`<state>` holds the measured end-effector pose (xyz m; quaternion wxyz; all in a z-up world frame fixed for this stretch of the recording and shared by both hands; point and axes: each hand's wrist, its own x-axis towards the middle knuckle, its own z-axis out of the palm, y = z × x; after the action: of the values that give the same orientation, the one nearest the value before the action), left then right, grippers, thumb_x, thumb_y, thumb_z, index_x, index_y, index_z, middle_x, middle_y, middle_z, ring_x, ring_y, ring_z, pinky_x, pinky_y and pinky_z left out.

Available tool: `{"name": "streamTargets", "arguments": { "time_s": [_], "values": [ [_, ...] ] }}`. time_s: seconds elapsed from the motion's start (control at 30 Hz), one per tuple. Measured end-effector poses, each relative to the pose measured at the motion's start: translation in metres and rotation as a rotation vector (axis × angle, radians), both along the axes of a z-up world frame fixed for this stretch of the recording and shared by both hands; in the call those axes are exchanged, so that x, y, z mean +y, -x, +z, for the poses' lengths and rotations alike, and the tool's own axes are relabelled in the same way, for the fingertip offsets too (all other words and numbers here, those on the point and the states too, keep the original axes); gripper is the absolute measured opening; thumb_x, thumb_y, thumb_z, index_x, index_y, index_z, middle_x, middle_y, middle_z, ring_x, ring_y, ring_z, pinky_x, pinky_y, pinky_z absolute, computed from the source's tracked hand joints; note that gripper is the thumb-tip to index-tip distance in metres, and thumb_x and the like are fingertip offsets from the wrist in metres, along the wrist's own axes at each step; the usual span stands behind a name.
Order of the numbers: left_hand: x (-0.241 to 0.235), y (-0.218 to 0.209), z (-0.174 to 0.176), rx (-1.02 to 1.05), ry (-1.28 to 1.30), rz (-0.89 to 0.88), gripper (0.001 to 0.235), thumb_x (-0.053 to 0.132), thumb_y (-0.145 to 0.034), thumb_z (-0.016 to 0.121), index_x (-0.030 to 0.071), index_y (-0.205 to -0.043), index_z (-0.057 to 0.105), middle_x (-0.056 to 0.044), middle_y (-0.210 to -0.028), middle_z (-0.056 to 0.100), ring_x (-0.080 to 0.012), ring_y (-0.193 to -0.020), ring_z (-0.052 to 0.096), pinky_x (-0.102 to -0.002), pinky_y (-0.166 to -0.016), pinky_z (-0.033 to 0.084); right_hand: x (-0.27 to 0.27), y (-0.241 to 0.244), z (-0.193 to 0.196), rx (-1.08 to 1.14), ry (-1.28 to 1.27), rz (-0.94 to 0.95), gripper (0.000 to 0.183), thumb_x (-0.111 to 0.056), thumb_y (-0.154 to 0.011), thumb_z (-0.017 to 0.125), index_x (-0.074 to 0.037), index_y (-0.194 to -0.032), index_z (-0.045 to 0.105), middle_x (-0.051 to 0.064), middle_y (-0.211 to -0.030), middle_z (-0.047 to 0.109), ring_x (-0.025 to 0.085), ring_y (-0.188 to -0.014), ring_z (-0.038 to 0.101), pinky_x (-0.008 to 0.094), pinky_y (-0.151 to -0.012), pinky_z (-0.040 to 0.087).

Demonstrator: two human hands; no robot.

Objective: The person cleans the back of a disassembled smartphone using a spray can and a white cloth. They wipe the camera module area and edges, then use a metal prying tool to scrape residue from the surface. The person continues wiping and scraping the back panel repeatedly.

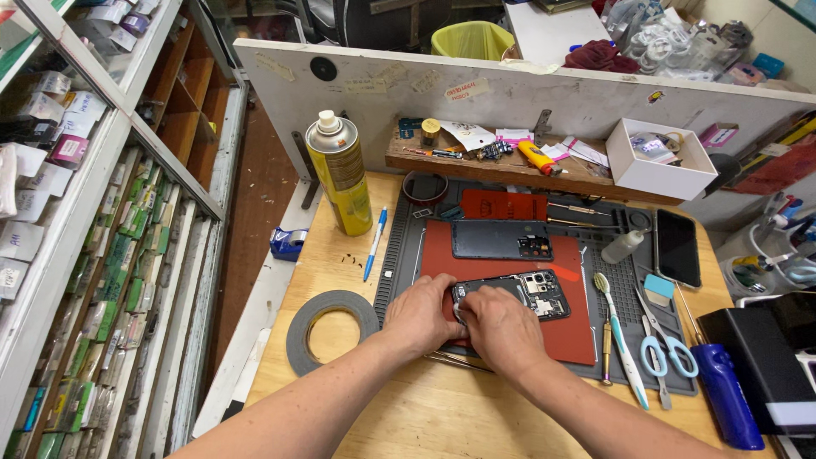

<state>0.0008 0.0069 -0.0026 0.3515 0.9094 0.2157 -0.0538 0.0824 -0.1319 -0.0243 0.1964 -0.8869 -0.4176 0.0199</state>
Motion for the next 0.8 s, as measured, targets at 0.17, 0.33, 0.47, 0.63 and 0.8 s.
{"name": "streamTargets", "arguments": {
  "time_s": [0.17, 0.33, 0.47, 0.63, 0.8],
  "values": [
    [0.000, -0.001, 0.000, 0.001, -0.003, -0.013, 0.082, 0.036, -0.066, 0.092, 0.019, -0.137, 0.055, -0.008, -0.125, 0.062, -0.0300, -0.119, 0.062, -0.044, -0.098, 0.052, 0.007, -0.016, 0.013, 0.111, 0.014, -0.053, 0.017, -0.025, -0.086, 0.071, -0.012, -0.096, 0.076, 0.009, -0.099, 0.072, 0.032, -0.096, 0.069, 0.046, -0.083, 0.055],
    [0.000, -0.002, 0.001, 0.025, 0.008, -0.019, 0.078, 0.035, -0.066, 0.091, 0.018, -0.134, 0.056, -0.008, -0.122, 0.063, -0.0302, -0.117, 0.063, -0.045, -0.097, 0.052, 0.024, -0.025, 0.012, 0.099, 0.018, -0.143, 0.018, -0.027, -0.089, 0.070, -0.012, -0.098, 0.076, 0.009, -0.101, 0.073, 0.034, -0.097, 0.069, 0.048, -0.085, 0.055],
    [0.004, 0.002, -0.002, -0.015, -0.015, -0.009, 0.078, 0.035, -0.066, 0.092, 0.017, -0.133, 0.058, -0.009, -0.122, 0.064, -0.0315, -0.117, 0.063, -0.045, -0.096, 0.053, 0.015, -0.004, 0.003, 0.027, -0.015, -0.076, 0.016, -0.023, -0.088, 0.069, -0.014, -0.097, 0.078, 0.008, -0.095, 0.071, 0.031, -0.098, 0.068, 0.047, -0.083, 0.054],
    [0.002, -0.001, 0.000, -0.017, -0.020, -0.014, 0.083, 0.036, -0.065, 0.092, 0.016, -0.137, 0.055, -0.010, -0.123, 0.064, -0.0310, -0.117, 0.063, -0.046, -0.096, 0.053, -0.004, -0.003, 0.005, 0.098, 0.052, 0.025, 0.015, -0.023, -0.087, 0.070, -0.012, -0.093, 0.077, 0.007, -0.094, 0.071, 0.030, -0.097, 0.068, 0.045, -0.084, 0.055],
    [0.001, -0.005, 0.013, 0.035, -0.041, -0.058, 0.091, 0.034, -0.064, 0.094, 0.013, -0.141, 0.049, -0.013, -0.128, 0.059, -0.0329, -0.119, 0.061, -0.045, -0.099, 0.052, -0.054, -0.030, 0.014, 0.164, -0.137, -0.110, 0.018, -0.024, -0.086, 0.072, -0.011, -0.096, 0.078, 0.007, -0.095, 0.075, 0.028, -0.087, 0.073, 0.039, -0.078, 0.058]
  ]
}}
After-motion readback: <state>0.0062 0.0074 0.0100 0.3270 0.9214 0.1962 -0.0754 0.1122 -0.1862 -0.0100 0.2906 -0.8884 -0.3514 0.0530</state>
